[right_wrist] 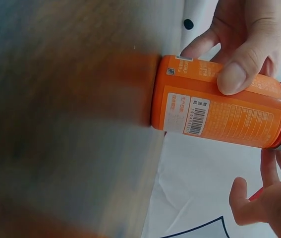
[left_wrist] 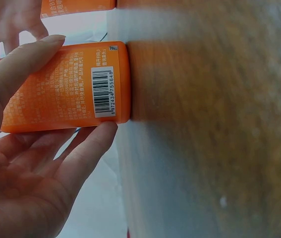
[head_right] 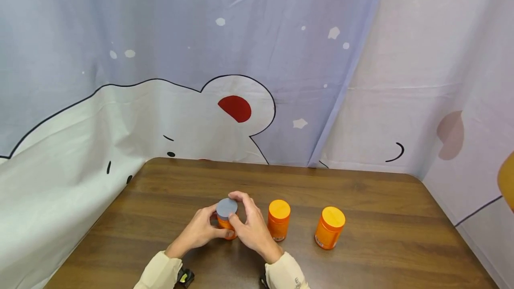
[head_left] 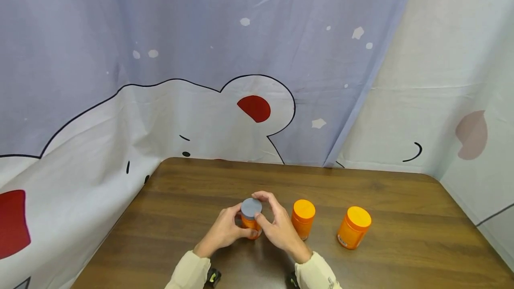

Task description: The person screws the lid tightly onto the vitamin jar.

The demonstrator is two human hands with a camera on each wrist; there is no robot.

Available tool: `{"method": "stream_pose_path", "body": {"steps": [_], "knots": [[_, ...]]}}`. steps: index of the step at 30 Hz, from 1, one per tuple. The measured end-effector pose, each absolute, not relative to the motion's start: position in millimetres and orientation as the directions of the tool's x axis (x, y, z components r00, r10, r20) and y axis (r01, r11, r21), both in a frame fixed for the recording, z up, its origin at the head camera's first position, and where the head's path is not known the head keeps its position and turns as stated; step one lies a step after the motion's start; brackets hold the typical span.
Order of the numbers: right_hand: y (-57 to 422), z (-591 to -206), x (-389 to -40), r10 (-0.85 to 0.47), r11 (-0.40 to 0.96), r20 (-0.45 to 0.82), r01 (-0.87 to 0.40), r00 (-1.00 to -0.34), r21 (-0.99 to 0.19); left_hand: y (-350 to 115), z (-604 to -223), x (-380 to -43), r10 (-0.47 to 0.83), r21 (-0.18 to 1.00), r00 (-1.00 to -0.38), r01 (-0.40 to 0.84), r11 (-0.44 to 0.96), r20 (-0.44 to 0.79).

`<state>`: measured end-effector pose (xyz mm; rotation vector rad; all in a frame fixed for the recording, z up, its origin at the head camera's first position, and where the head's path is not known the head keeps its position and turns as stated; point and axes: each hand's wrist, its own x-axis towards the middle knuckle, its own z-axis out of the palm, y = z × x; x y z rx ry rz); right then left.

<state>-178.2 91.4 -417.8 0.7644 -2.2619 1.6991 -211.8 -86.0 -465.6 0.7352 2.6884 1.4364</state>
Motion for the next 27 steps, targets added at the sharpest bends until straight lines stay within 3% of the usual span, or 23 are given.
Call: {"method": "stream_pose_path", "body": {"steps": [10, 27], "knots": [[92, -441, -190, -0.251, 0.253, 0.428, -0.486, -0.868, -0.837, -88, -467, -212, 0.41, 0.789, -0.893, 0.386, 0.478, 0.188], [91, -443, -192, -0.286, 0.236, 0.431, -0.499, -0.856, -0.834, -87, -467, -212, 0.412, 0.788, -0.89, 0.392, 0.475, 0.194]]}}
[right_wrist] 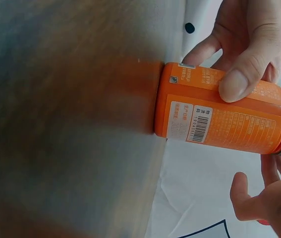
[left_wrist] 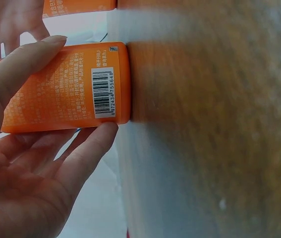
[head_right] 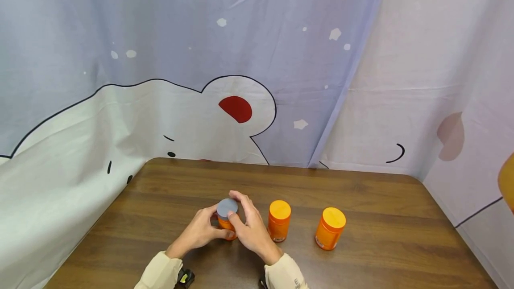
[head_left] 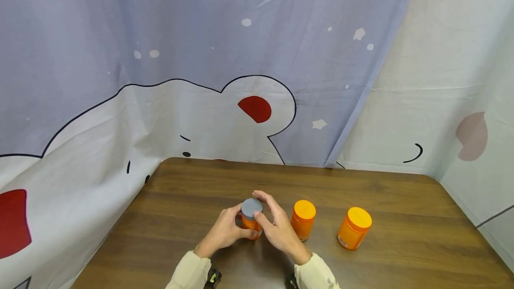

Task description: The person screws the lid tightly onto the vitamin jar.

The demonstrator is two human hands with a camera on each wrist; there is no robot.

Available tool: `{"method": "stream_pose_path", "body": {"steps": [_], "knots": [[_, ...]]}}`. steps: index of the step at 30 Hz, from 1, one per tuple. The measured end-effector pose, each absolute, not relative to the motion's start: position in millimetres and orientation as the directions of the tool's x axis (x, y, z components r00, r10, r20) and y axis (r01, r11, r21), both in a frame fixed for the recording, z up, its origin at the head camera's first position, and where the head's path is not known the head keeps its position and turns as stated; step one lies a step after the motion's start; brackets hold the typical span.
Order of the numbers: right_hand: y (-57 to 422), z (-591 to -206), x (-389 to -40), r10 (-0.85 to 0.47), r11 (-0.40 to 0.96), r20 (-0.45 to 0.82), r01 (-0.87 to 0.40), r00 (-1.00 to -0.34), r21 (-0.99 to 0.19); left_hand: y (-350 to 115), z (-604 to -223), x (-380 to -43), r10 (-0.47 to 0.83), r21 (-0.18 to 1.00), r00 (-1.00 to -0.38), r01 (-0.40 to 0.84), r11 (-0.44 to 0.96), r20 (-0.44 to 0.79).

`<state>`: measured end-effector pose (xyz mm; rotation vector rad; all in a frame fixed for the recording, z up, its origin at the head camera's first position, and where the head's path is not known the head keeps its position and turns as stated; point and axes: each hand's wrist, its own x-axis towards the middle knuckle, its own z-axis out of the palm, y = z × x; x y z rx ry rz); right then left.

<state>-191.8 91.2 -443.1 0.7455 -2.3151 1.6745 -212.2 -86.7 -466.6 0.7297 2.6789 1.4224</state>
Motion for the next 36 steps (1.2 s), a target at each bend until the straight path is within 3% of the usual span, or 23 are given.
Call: {"method": "stream_pose_path", "body": {"steps": [20, 26, 36], "knots": [[91, -442, -191, -0.25, 0.27, 0.431, -0.49, -0.867, -0.829, -87, -465, -212, 0.405, 0.787, -0.893, 0.388, 0.48, 0.194], [88, -424, -180, -0.256, 0.245, 0.405, -0.464, -0.878, -0.851, -87, -465, -212, 0.415, 0.794, -0.887, 0.398, 0.459, 0.205], [91, -443, -191, -0.271, 0.246, 0.432, -0.496, -0.86, -0.833, -87, -464, -211, 0.397, 0.77, -0.897, 0.391, 0.504, 0.196]]}}
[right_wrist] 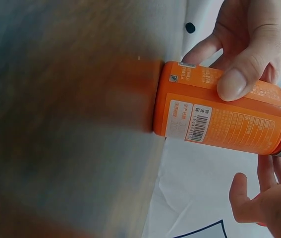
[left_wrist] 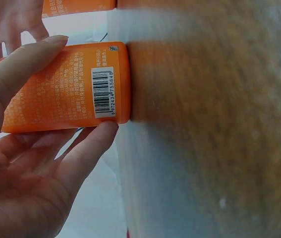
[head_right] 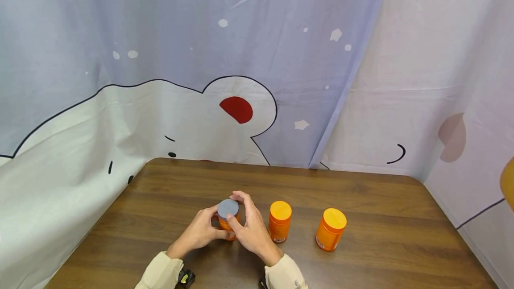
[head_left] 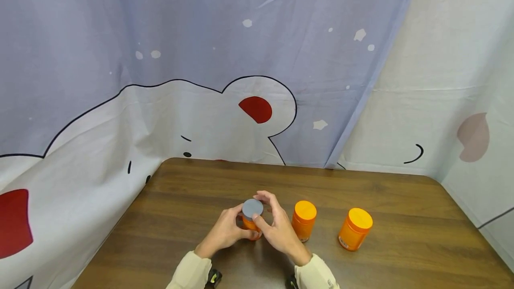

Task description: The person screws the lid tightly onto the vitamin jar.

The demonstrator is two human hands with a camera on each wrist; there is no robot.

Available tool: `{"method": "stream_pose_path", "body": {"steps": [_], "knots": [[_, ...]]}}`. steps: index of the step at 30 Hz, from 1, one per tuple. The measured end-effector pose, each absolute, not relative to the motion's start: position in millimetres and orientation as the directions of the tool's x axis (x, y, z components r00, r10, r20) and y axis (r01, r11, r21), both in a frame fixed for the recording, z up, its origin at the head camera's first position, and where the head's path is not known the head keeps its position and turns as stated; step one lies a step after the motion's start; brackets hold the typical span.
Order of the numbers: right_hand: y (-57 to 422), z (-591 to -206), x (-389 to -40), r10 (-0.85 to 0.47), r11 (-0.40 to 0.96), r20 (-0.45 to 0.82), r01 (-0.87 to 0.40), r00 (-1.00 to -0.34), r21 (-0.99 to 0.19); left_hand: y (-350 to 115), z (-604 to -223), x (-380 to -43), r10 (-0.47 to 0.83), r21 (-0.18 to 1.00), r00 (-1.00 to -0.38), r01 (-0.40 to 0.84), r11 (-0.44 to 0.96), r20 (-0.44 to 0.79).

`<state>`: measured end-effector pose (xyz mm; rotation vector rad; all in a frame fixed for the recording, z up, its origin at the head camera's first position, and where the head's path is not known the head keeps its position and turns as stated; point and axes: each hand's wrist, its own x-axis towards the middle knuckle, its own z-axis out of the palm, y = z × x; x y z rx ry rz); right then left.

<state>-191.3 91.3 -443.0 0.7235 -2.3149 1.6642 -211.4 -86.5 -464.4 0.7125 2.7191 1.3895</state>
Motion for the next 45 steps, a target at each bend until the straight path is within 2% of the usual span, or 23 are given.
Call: {"method": "stream_pose_path", "body": {"steps": [14, 25, 35, 45], "knots": [[90, -442, -189, -0.239, 0.283, 0.413, -0.47, -0.879, -0.836, -87, -466, -212, 0.413, 0.78, -0.885, 0.411, 0.471, 0.216], [91, -443, -191, -0.252, 0.254, 0.454, -0.512, -0.854, -0.821, -86, -466, -213, 0.407, 0.778, -0.887, 0.409, 0.477, 0.217], [86, -414, -172, -0.226, 0.259, 0.454, -0.503, -0.862, -0.825, -87, -466, -211, 0.413, 0.789, -0.889, 0.393, 0.472, 0.196], [90, -442, -190, -0.234, 0.29, 0.445, -0.499, -0.865, -0.817, -87, -466, -212, 0.42, 0.792, -0.885, 0.398, 0.463, 0.199]]}}
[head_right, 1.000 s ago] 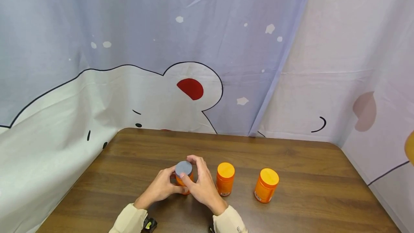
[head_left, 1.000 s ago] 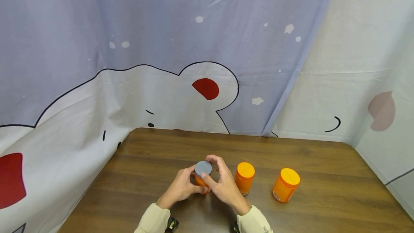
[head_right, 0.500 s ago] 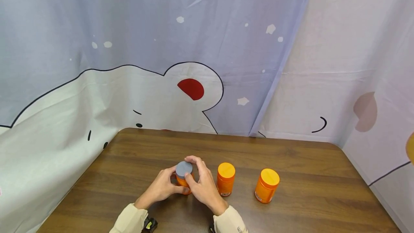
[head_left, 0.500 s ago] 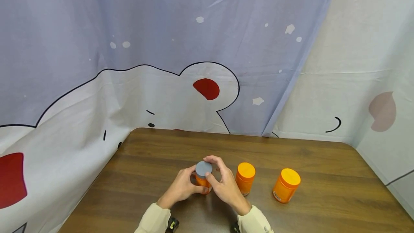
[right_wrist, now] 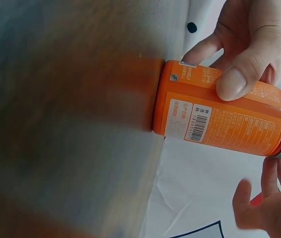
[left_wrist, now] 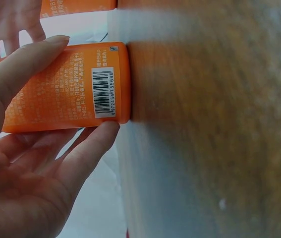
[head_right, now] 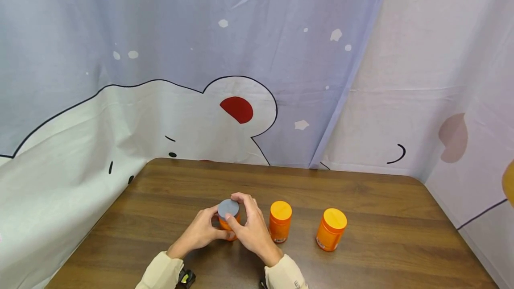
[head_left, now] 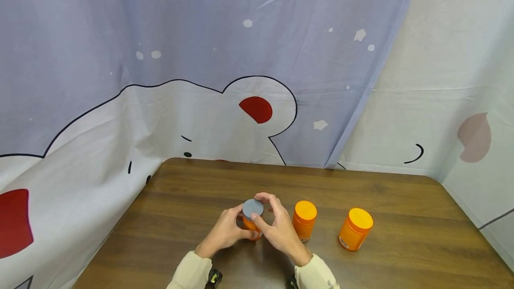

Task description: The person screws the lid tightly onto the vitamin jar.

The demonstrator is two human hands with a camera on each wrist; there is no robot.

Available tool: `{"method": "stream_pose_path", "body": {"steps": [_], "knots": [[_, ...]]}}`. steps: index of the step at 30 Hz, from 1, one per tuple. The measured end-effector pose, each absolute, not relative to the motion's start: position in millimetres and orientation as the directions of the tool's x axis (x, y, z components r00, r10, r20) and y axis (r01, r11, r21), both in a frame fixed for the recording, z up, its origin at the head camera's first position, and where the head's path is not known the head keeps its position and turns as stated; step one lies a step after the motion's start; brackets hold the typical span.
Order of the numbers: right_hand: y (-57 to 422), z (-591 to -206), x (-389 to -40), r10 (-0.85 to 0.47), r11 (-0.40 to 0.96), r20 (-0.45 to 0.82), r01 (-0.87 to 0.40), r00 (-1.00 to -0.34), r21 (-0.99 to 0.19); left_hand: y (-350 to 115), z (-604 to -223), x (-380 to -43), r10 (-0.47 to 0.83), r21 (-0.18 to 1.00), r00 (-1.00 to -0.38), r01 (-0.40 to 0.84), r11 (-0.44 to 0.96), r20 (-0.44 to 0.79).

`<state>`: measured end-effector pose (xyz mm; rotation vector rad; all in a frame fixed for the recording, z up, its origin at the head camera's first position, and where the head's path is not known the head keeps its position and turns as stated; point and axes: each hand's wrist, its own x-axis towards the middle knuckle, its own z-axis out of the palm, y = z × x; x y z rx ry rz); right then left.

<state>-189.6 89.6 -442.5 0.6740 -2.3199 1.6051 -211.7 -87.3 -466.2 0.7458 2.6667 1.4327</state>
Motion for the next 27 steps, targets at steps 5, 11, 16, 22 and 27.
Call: {"method": "stream_pose_path", "body": {"steps": [5, 11, 16, 22, 27], "knots": [[90.2, -442.8, -190.2, -0.228, 0.283, 0.462, -0.513, -0.857, -0.811, -86.4, -466.0, -211.5, 0.415, 0.793, -0.888, 0.393, 0.465, 0.196], [90.3, -443.2, -191.2, -0.251, 0.261, 0.496, -0.551, -0.831, -0.793, -86.7, -465.4, -211.9, 0.417, 0.792, -0.888, 0.392, 0.469, 0.193], [90.7, -442.7, -191.4, -0.255, 0.263, 0.499, -0.556, -0.828, -0.789, -87.1, -464.9, -212.3, 0.42, 0.791, -0.888, 0.391, 0.472, 0.188], [90.8, -443.5, -191.3, -0.244, 0.289, 0.472, -0.528, -0.847, -0.799, -87.4, -465.4, -212.0, 0.418, 0.787, -0.888, 0.394, 0.475, 0.192], [87.9, -434.9, -184.7, -0.217, 0.303, 0.445, -0.493, -0.869, -0.816, -87.4, -466.0, -211.8, 0.422, 0.794, -0.885, 0.396, 0.461, 0.196]]}}
